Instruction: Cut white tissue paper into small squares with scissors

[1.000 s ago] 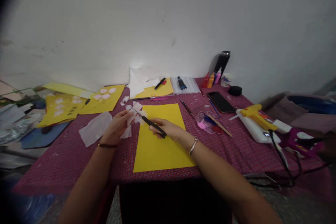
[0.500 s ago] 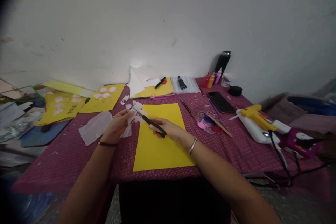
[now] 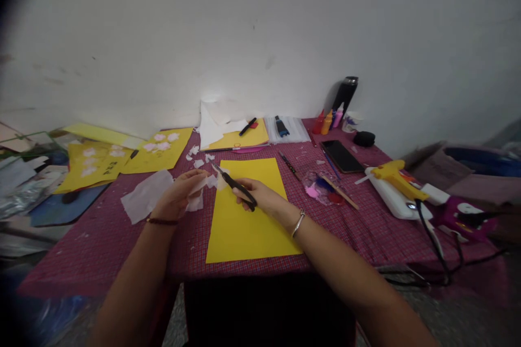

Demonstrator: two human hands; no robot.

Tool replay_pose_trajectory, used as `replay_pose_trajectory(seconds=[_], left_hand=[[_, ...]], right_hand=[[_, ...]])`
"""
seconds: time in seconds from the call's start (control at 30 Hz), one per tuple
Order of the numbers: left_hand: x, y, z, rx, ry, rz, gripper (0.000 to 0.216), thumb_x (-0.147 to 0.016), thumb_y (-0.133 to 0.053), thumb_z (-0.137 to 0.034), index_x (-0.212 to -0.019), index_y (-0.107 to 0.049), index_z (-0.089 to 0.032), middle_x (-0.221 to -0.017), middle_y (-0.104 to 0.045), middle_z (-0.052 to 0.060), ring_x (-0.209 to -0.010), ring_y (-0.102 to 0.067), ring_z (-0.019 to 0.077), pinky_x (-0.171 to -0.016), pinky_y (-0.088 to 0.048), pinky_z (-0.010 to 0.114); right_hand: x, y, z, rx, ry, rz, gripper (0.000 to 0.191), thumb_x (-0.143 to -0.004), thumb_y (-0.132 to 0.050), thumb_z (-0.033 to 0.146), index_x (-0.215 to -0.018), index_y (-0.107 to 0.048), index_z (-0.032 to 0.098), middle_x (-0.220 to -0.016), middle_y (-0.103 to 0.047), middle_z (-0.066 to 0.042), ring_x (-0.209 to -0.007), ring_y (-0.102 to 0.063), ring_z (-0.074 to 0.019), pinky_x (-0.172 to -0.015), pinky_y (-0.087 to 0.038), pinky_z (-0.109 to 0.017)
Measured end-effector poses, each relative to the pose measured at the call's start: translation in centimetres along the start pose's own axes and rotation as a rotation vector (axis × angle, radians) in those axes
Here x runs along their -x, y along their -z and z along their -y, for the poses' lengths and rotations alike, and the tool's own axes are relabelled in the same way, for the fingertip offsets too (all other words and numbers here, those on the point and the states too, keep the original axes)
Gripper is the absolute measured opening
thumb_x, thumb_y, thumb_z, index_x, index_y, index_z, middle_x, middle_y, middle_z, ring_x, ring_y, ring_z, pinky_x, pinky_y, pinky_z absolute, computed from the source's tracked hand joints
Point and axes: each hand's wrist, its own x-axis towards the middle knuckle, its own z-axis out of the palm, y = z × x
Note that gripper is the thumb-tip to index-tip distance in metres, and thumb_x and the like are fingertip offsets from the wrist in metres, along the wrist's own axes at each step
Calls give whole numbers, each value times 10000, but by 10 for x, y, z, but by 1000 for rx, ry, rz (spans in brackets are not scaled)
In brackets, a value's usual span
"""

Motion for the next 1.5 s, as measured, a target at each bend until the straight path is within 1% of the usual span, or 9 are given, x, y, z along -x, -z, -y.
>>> replay_pose_trajectory(seconds=[0.3, 0.43, 0.53, 0.7, 0.77, 0.87, 0.97, 1.17, 1.5], left_hand=[[0, 5, -6, -22, -23, -54, 304, -619, -782, -310, -642, -509, -177, -464, -382, -100, -363, -249, 21, -364, -157, 168], [-1, 3, -5, -18, -30, -48, 309, -618, -792, -320, -641, -518, -179, -456, -372, -99, -359, -241, 23, -366, -150, 173], [-4, 2, -4, -6, -23, -78, 286, -626, -781, -349, -647, -553, -178, -461, -391, -85, -353, -270, 32, -360, -146, 182], [-12, 8, -4, 96, 40, -206, 492, -774, -520, -648, -689, -625, -175, -514, -508, -10, -353, -387, 81, -344, -171, 215], [-13, 12, -4, 157, 26, -230, 425, -781, -527, -580, -705, -633, -176, -528, -515, -9, -359, -395, 81, -343, -180, 210], [-9, 18, -7, 196, -21, -197, 130, -662, -628, -268, -754, -643, -178, -590, -551, -17, -400, -414, 70, -351, -210, 188], [-2, 22, -11, 197, -41, -142, 326, -521, -609, -77, -828, -650, -179, -683, -596, -26, -482, -484, 72, -404, -325, 177], [2, 24, -12, 237, -245, -42, 449, -554, -716, -64, -978, -627, -183, -848, -645, -4, -707, -602, 103, -655, -477, 219], [7, 20, -10, 137, -300, 82, 683, -592, -754, -49, -1221, -599, -265, -1026, -606, 17, -801, -576, 106, -675, -461, 219]], right_hand=[[-4, 12, -2, -508, -285, 116, 493, -769, -675, 615, -1013, -516, 217, -687, -628, 14, -540, -576, -134, -515, -421, -249], [-5, 15, 1, -574, -276, 143, 491, -757, -680, 622, -989, -524, 218, -709, -644, 6, -558, -588, -136, -538, -427, -256], [-2, 14, 1, -511, -258, 138, 518, -727, -708, 623, -992, -522, 219, -695, -631, 20, -539, -571, -125, -516, -414, -244], [5, 5, 2, -135, -65, 116, 518, -747, -689, 636, -902, -535, 167, -676, -578, 16, -502, -488, -86, -450, -338, -220], [7, 2, 3, -6, -29, 124, 519, -764, -680, 629, -901, -545, 147, -668, -547, 22, -509, -474, -77, -447, -322, -214], [8, 1, 1, 60, -35, 117, 525, -781, -679, 604, -992, -544, 143, -688, -531, 29, -532, -484, -76, -468, -341, -208], [7, 3, -2, 72, -52, 111, 534, -790, -664, 611, -1009, -532, 142, -687, -526, 27, -534, -475, -77, -471, -342, -209], [9, 3, 3, 104, -83, 142, 570, -752, -692, 623, -1018, -522, 148, -696, -525, 18, -556, -479, -87, -492, -353, -223], [9, 2, 6, 242, -45, 266, 698, -785, -648, 635, -1232, -495, 122, -712, -507, 15, -583, -460, -88, -500, -351, -222]])
